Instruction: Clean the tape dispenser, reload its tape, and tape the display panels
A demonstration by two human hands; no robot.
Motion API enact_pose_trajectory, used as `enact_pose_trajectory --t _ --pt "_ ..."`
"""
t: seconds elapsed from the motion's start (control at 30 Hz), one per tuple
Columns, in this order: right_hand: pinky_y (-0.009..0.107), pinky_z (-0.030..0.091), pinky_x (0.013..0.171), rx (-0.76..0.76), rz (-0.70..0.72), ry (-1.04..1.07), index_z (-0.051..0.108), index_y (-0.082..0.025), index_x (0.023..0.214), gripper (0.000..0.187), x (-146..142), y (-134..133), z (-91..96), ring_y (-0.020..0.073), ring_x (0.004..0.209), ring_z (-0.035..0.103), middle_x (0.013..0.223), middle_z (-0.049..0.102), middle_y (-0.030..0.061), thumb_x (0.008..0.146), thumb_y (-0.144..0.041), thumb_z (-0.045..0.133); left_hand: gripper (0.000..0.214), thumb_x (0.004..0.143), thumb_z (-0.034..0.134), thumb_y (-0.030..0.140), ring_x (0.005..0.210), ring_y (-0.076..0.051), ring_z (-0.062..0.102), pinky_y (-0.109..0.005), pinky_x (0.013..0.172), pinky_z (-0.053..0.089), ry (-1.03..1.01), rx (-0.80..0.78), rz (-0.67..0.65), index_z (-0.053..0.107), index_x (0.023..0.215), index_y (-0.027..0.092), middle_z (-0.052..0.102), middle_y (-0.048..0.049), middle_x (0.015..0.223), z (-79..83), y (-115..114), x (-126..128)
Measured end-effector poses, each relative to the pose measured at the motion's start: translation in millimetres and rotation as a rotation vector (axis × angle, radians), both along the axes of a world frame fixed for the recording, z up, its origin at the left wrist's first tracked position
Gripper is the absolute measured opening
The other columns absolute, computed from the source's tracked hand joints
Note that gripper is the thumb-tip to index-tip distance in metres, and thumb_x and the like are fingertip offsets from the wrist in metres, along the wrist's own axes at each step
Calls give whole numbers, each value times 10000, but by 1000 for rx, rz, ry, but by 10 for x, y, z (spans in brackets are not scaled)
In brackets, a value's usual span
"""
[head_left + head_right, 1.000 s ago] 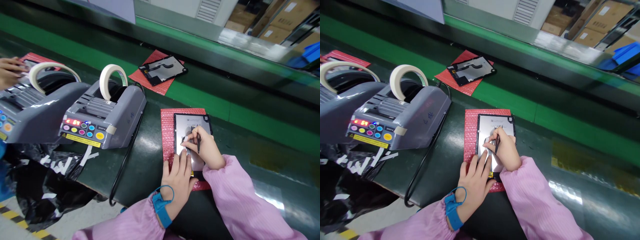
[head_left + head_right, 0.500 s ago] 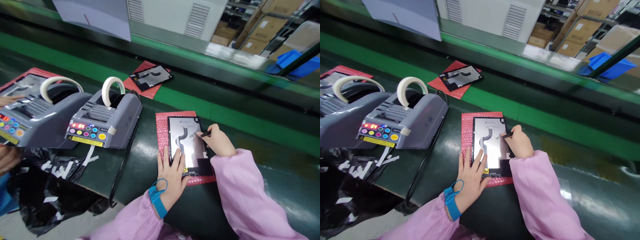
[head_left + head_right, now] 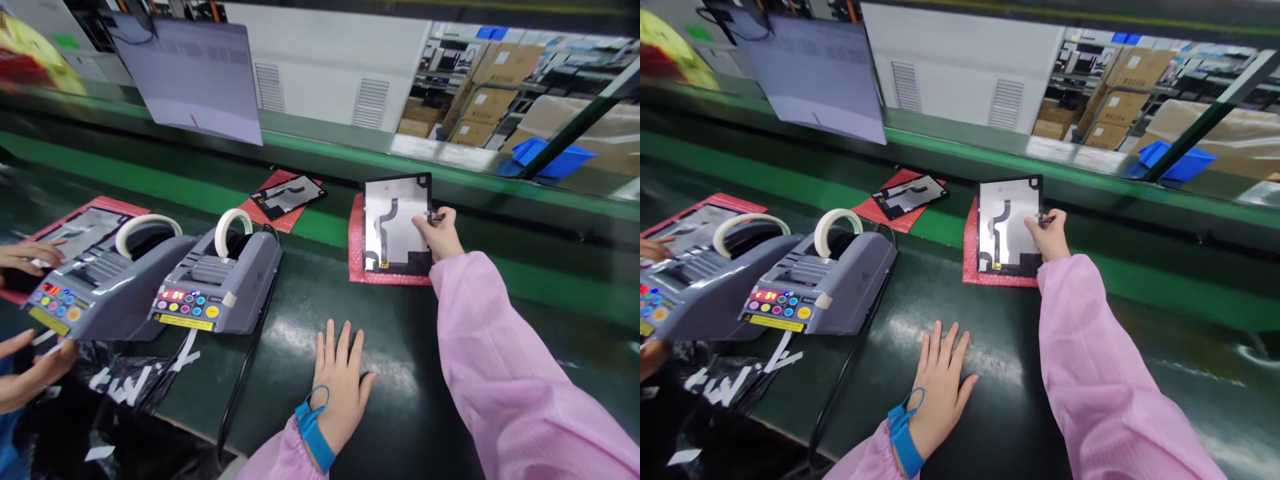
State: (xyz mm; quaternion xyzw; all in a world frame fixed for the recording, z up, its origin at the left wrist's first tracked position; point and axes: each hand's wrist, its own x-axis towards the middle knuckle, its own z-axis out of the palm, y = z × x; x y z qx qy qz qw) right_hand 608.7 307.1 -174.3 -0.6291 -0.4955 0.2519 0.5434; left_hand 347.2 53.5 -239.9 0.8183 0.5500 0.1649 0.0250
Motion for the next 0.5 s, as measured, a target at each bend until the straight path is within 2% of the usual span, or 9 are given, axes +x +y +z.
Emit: enact_pose_trajectory --t 0.07,0.13,0.2,0.27,0.37,0.43,0.5 --pt "335 462 659 -11 -50 -45 243 -285 926 600 228 190 81 182 720 550 784 496 -35 738 -526 759 582 932 582 303 1467 -422 356 -602 1110 445 28 51 0 480 1495 196 462 -106 1570 -25 9 -15" --pt "373 463 674 -43 -74 -107 269 -285 895 636 435 266 116 209 701 559 721 511 -33 672 -463 837 577 908 588 259 1457 -423 371 -597 1095 454 62 101 -7 508 1475 195 470 -109 1564 -52 20 -29" --pt "414 472 732 -66 -72 -172 294 -287 861 667 611 232 119 235 716 582 712 551 -20 592 -374 899 563 892 589 241 1455 -423 372 -591 1092 452 88 129 -10 539 1451 198 467 -112 1565 -74 32 -42" --pt "446 480 816 -68 -35 -217 311 -287 849 663 757 70 104 259 782 625 790 632 16 578 -363 912 537 895 576 235 1459 -419 366 -583 1098 444 102 132 -8 562 1431 205 471 -110 1562 -86 47 -56" --pt "460 492 885 -68 44 -239 294 -287 844 639 930 -510 37 275 869 678 929 719 69 648 -474 872 487 925 530 236 1448 -430 378 -600 1089 437 114 139 -31 588 1407 194 489 -130 1544 -82 79 -78" --pt "479 494 913 -65 75 -275 294 -285 843 590 1002 -1166 -68 289 934 697 1024 740 108 724 -544 811 455 944 500 245 1424 -449 406 -619 1069 445 128 155 -61 617 1378 174 500 -155 1530 -72 110 -90" --pt "531 487 939 -40 102 -413 326 -280 875 454 1006 -1980 -230 320 1082 683 1202 709 165 861 -560 684 441 958 474 248 1405 -463 426 -629 1050 456 144 163 -77 634 1360 160 513 -172 1515 -63 149 -95"
